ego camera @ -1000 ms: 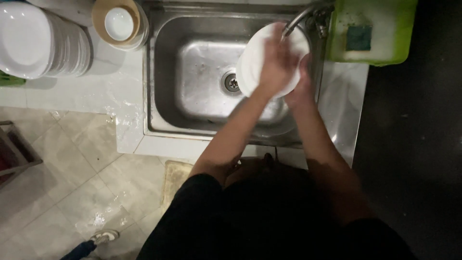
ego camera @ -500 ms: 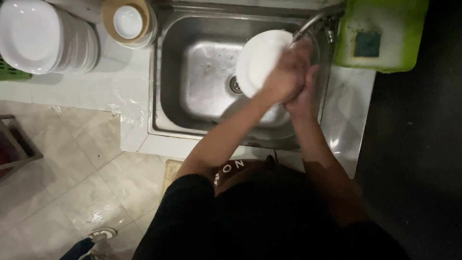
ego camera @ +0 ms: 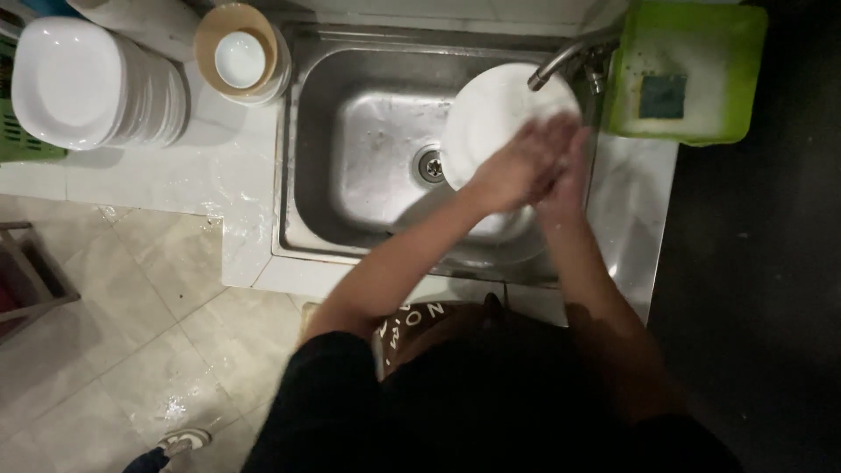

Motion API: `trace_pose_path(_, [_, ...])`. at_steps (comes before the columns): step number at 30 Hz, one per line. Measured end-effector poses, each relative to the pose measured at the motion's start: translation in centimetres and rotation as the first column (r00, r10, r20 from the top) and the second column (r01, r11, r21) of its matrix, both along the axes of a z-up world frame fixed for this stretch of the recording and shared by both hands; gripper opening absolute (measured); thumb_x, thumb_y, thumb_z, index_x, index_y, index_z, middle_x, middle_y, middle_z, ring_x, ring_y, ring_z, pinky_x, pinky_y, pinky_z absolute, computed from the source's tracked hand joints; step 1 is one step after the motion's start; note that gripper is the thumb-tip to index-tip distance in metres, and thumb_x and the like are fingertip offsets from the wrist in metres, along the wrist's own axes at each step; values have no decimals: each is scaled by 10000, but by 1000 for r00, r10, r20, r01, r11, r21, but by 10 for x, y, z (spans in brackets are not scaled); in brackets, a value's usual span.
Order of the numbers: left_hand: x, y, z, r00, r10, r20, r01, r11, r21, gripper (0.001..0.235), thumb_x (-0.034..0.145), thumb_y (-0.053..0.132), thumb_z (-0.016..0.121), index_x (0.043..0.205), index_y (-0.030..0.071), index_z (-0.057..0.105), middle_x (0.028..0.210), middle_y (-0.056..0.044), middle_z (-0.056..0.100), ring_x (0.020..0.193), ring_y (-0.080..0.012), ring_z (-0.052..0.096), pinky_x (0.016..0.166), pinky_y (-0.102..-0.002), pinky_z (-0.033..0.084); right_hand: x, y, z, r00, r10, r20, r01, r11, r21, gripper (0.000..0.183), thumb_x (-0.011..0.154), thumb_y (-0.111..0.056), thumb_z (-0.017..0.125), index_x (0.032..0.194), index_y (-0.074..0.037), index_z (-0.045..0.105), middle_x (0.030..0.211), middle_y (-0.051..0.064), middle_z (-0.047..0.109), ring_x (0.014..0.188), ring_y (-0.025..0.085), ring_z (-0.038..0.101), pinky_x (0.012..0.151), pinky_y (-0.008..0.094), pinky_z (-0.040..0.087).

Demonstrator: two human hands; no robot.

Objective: Rinsing white ceramic plates under running water in a sink and stacking them.

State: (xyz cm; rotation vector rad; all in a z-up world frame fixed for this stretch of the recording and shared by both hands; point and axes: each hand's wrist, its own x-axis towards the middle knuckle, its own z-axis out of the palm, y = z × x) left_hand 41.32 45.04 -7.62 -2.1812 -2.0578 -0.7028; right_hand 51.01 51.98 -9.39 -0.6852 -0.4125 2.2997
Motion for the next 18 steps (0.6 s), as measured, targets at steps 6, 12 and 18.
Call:
trace_pose_path(6, [-66,-19,20,975,-111,191,118,993,-25,532,1090,338,520,1554,90,438,1593,-140,478,1517,-296,362,1255,-550,140,16,-22,73,997,66,35,-67,997,33,629,823,-673,684,1293,-256,697,1349,24,717,1193,211,730,1134,461,586])
trace_pose_path(12, [-34,20,41,992,96,-84,-116,958,-263,669,1028,416,595,1585,124,368,1669,-80,318,1563,-237,224,1296,-565,147,-35,-18,53,991,124,-50,-124,992,3,681,857,-688,597,1267,-159,722,1303,68,726,1180,281,737,1141,519,553])
trace_pose_path(18, [-69,-75,27,983,-139,124,137,990,23,778,987,638,577,1501,57,513,1472,-198,582,1451,-386,445,1215,-622,251,8,6,64,994,101,34,-101,995,-9,672,835,-655,640,1293,-169,716,1337,111,718,1166,300,741,1128,528,582])
